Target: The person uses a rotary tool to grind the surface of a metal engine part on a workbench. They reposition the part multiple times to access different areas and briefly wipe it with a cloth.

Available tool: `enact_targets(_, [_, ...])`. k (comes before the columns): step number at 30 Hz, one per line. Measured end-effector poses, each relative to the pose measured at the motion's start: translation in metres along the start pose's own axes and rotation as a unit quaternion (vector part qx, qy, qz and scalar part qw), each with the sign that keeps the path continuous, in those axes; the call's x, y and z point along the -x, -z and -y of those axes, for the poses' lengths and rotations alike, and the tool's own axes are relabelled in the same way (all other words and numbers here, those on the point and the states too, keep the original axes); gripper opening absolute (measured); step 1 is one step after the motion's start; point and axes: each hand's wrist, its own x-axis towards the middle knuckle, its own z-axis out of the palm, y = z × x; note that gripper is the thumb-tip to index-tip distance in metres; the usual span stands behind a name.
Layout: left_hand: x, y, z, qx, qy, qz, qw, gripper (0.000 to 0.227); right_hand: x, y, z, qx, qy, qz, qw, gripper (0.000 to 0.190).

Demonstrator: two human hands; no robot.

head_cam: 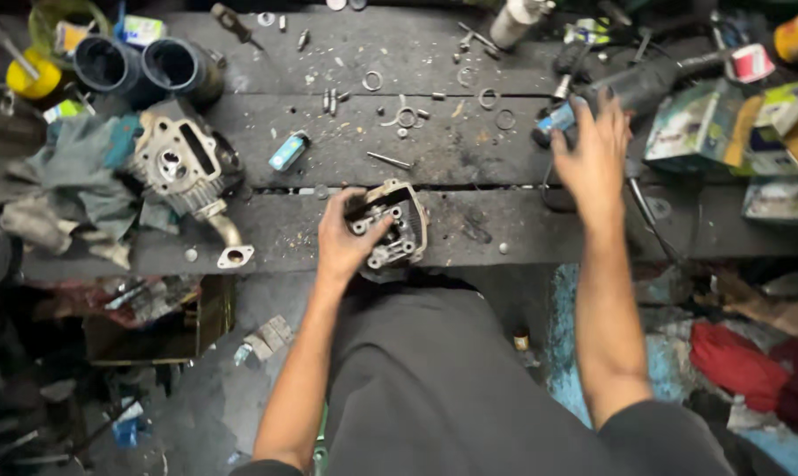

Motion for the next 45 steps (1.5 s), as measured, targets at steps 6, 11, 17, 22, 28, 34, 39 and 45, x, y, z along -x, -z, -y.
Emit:
enact_targets(6, [0.047,0.002,-0.039,-0.139,0.138,-0.029,0.980,0.077,0.070,-0.015,0.108,-0.313,0.057,0.072,0.945,0.027])
enact_targets(11, [0.036,0.018,-0.048,-0.197,0.155,0.044,0.967,0.092,0.099,-0.054,0.169,-0.408,0.021,0.105,0.906,0.039])
enact_targets(17, [0.016,0.005,-0.016,-0.045,-0.103,0.078,0.991,0.063,0.112,-0.088,0.186,-0.481,-0.078,0.063,0.871,0.032])
enact_targets(22, [0.012,-0.018,0.004,0.164,0.018,0.026,0.986,0.023,0.105,-0.089,0.188,-0.500,-0.083,0.045,0.861,0.029])
enact_targets(28, [0.016,-0.015,0.010,0.060,-0.084,-0.015,0.995,0.017,0.096,-0.088,0.193,-0.467,0.009,0.021,0.884,0.028])
enact_targets(34, [-0.005,0.027,-0.021,-0.039,-0.216,-0.008,0.976,0.026,0.096,-0.087,0.187,-0.514,-0.103,0.086,0.847,0.030])
enact_targets(39, [-0.049,0.166,0.003,-0.048,-0.140,-0.361,0.921,0.025,0.095,-0.090,0.166,-0.509,-0.084,-0.012,0.856,0.030])
enact_targets(45, [-0.066,0.285,0.051,-0.543,0.014,-0.372,0.753,0.031,0.068,-0.076,0.161,-0.552,-0.072,-0.050,0.829,0.025])
